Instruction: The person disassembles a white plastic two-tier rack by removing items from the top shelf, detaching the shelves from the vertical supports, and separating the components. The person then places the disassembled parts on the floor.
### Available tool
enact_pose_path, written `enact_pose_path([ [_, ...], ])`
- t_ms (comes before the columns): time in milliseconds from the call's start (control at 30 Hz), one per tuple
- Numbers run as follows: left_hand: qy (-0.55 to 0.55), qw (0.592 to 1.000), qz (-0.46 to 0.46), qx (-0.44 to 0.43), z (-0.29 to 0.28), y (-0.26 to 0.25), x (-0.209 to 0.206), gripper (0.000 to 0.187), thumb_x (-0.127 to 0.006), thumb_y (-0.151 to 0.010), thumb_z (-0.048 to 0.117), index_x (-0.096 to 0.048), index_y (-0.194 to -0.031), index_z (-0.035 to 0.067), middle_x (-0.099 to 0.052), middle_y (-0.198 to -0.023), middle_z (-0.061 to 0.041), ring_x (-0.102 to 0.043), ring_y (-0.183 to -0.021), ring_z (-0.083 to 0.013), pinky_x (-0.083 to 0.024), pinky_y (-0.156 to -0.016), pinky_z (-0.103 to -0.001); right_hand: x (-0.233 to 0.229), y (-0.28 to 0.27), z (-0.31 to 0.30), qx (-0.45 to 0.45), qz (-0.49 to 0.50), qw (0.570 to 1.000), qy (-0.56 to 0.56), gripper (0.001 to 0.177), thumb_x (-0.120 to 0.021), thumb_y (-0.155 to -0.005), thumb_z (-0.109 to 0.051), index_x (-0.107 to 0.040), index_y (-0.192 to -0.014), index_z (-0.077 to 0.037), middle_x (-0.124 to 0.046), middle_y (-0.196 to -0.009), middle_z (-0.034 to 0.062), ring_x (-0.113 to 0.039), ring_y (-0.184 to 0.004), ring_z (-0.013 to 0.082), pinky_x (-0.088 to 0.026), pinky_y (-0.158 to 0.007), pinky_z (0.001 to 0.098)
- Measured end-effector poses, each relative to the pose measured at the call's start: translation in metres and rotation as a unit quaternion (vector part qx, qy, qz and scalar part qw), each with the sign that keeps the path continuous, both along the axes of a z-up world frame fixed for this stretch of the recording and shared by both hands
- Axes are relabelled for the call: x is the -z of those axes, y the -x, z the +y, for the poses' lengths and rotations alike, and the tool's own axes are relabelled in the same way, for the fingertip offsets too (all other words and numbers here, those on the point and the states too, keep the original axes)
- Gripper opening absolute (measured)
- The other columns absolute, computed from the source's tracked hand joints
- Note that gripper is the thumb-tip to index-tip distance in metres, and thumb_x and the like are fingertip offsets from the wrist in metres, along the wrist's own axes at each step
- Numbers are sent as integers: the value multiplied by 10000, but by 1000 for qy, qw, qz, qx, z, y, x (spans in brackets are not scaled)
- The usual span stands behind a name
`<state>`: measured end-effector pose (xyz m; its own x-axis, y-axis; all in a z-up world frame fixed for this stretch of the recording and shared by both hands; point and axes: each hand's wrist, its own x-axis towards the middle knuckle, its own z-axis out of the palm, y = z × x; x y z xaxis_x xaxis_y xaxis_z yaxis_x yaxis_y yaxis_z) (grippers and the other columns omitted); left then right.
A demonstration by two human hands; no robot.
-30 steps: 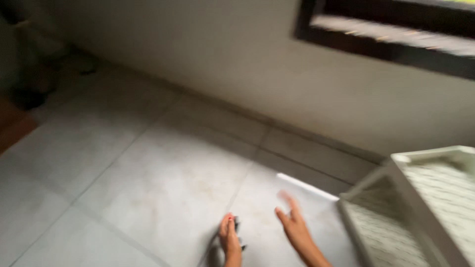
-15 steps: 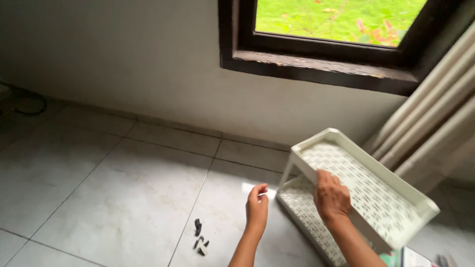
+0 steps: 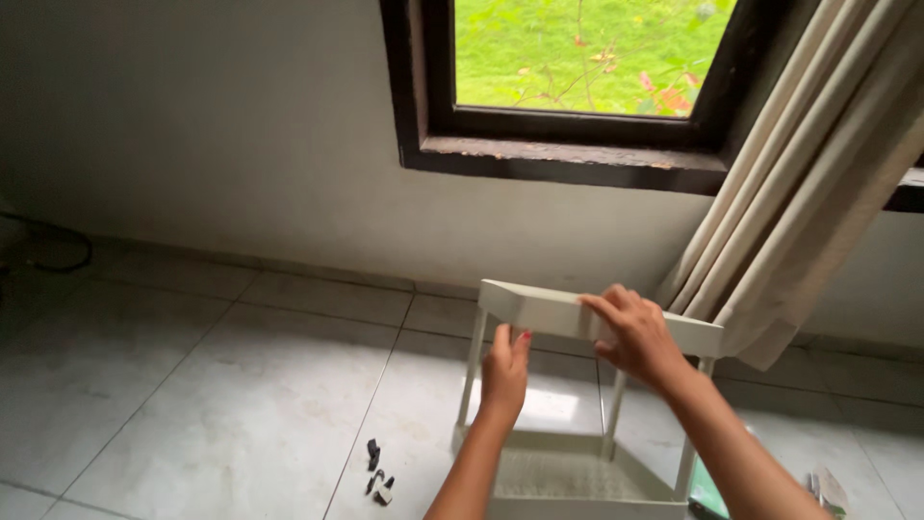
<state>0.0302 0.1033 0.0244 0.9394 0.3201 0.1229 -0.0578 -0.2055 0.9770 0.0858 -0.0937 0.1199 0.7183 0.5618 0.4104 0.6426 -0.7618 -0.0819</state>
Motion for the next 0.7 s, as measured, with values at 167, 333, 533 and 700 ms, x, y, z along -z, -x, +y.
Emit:
enact_pose_path([
  [167,-14,1000,-25,10,-38,7,-44,267,-468,-1034,218,-573,-1215,53,-621,-737,-51,-585,-631,-146,-456,-607,-366,-26,-9,20,-125,245,949,-157,698,-596,-717,-139,-508,-1409,-148,-542,-1158,90,-559,-1109,292,-463,-972,425],
  [333,129,988,-17,80,-71,15,-51,222,-439,-1028,175,-545,-1149,22,-582,-752,-39,-540,-590,-144,-464,-513,-355,-14,1,49,42,137,964,-223,453,-616,-898,-461,-691,-1159,-98,-702,-1063,114,-650,-1060,302,-503,-929,438],
  [533,245,955,83,144,-96,17,-52,279,-408,-1058,300,-463,-1225,84,-504,-737,-33,-447,-527,-149,-395,-443,-332,-41,-20,54,182,213,956,-81,504,-657,-868,-567,-789,-876,-81,-755,-769,139,-729,-744,322,-568,-703,428],
  [700,162,982,5,97,-123,-1,-27,328,-436,-1077,311,-518,-1262,52,-587,-839,-72,-522,-653,-166,-447,-561,-363,-41,-20,57,227,107,962,109,599,-707,-792,-679,-763,-736,-85,-715,-722,109,-717,-730,305,-571,-633,421],
])
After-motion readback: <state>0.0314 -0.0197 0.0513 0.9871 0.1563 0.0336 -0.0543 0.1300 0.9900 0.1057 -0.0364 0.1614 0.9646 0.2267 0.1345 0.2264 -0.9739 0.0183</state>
